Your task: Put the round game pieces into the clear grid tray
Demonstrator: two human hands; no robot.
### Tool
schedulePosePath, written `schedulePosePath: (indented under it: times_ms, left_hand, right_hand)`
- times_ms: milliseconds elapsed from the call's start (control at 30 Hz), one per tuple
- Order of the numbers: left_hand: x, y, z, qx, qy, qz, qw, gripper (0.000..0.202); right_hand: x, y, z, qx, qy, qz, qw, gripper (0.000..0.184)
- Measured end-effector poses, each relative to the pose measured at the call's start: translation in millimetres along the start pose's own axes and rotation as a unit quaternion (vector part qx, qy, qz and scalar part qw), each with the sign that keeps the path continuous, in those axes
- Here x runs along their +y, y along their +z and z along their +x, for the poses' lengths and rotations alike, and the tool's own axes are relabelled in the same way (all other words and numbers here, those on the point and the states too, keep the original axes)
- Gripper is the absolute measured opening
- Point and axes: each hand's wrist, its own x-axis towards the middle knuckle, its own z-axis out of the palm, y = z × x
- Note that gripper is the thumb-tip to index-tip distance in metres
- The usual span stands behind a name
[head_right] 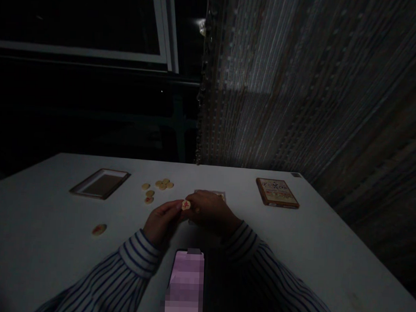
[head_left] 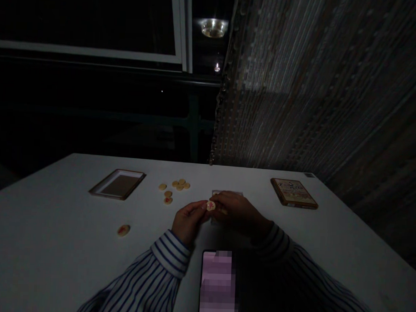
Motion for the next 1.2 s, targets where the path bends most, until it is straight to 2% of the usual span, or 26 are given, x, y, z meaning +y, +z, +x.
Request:
schedulePosePath:
  times_ms: [333,400,467,533,667,800,900,1000,1200]
  left_hand:
    - [5,3.4,-2,0.001,0.015,0.017,1.000,0.032]
    - [7,3.9,-2,0.004,0.026,0.043,0.999,0.031]
    - [8,2.9,-2,0.014,0.058,0.111,0.992,0.029]
    - [6,0.1,-1,0.021,0.102,0.217,0.970,0.026]
    - [-3,-7.3,1,-0.005,0.172,0.411,0.895,0.027]
    - [-11,-9.8,1,-0.065,0.223,0.508,0.830,0.034]
    - [-9,-8.4,0,-0.091,0.226,0.569,0.785,0.036]
    - [-7,-7.6,-1,-0.094,0.220,0.605,0.759,0.039]
    - [-8,-7.8,1,-0.091,0.214,0.628,0.742,0.039]
  right_hand:
    - [-1,0,-3,0.028,-0.001,-0.055,0.998,0.023]
    - [0,1,-3,0.027,-0.005,-0.051,0.998,0.024]
    - [0,-1,-3,0.023,-0.003,-0.046,0.999,0.022]
    - [1,-4,-4,0.017,0.006,-0.038,0.999,0.023]
    - [2,-12,-5,0.004,0.026,-0.030,0.999,0.025]
    - [4,-19,-7,0.002,0.035,-0.030,0.999,0.025]
    - [5,-24,-7,-0.009,0.056,-0.031,0.998,0.024]
    - [6,-28,-8,-0.008,0.077,-0.031,0.997,0.026]
    - [11,-38,-13,0.005,0.106,-0.046,0.993,0.029]
